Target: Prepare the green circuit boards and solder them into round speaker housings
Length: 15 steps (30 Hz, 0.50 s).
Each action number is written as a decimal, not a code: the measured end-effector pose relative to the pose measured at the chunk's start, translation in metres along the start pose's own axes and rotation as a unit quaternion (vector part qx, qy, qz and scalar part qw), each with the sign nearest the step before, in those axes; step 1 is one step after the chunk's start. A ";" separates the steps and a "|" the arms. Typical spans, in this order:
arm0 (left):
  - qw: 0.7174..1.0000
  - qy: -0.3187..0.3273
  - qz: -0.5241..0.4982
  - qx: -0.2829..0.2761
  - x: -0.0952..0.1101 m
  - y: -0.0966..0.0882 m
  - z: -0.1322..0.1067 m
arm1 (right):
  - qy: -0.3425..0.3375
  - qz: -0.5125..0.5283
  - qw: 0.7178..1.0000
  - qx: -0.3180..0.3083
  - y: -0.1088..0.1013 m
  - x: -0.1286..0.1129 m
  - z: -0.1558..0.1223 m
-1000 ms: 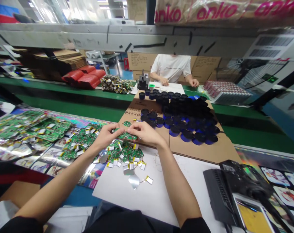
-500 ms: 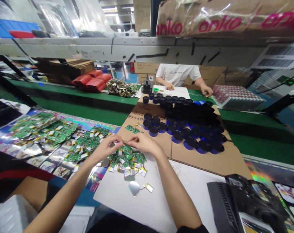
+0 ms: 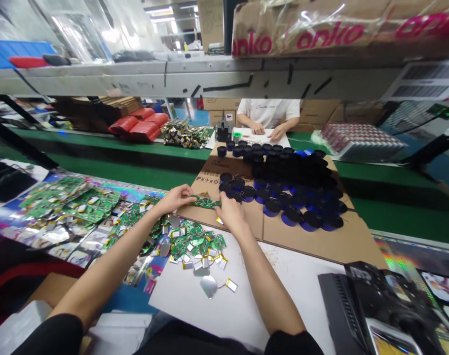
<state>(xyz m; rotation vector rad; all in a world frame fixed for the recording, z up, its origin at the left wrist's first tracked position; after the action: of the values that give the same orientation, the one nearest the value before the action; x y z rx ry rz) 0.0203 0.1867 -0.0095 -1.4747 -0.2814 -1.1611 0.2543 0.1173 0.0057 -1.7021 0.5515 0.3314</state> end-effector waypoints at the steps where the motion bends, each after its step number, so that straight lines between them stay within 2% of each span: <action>1: 1.000 -0.003 -0.030 -0.002 0.001 -0.002 -0.009 | -0.016 0.017 1.000 -0.006 -0.003 0.000 0.000; 4: 0.995 -0.012 -0.096 0.013 0.005 -0.006 -0.036 | -0.075 0.070 0.994 -0.048 -0.011 0.002 -0.003; 6: 0.994 -0.011 -0.094 0.058 0.012 -0.007 -0.051 | -0.111 0.099 0.985 -0.083 -0.015 0.003 -0.005; 8: 0.991 0.025 -0.018 0.130 0.027 -0.007 -0.063 | -0.136 0.161 0.970 -0.123 -0.016 0.001 -0.008; 10: 0.976 0.101 0.094 0.171 0.048 -0.003 -0.069 | -0.146 0.246 0.945 -0.158 -0.017 -0.002 -0.012; 12: 0.962 0.167 0.168 0.135 0.069 0.007 -0.071 | -0.139 0.305 0.925 -0.180 -0.018 -0.007 -0.016; 13: 0.960 0.177 0.188 0.107 0.076 0.012 -0.071 | -0.134 0.315 0.921 -0.185 -0.018 -0.010 -0.018; 15: 0.963 0.154 0.203 0.087 0.085 0.019 -0.070 | -0.123 0.327 0.916 -0.197 -0.018 -0.013 -0.021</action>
<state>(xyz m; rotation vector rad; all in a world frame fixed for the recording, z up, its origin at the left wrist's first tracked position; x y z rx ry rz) 0.0403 0.0848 0.0314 -1.1109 0.1279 -0.9824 0.2513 0.1018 0.0314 -1.7747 0.9022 1.1902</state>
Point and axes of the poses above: each hand's wrist, its own z-axis towards the middle knuckle, its own y-axis out of the palm, x = y × z, the point moved 2 cm from there along z, towards the middle knuckle, and after that the axes turned 10 degrees about y, right-handed, at the moved point
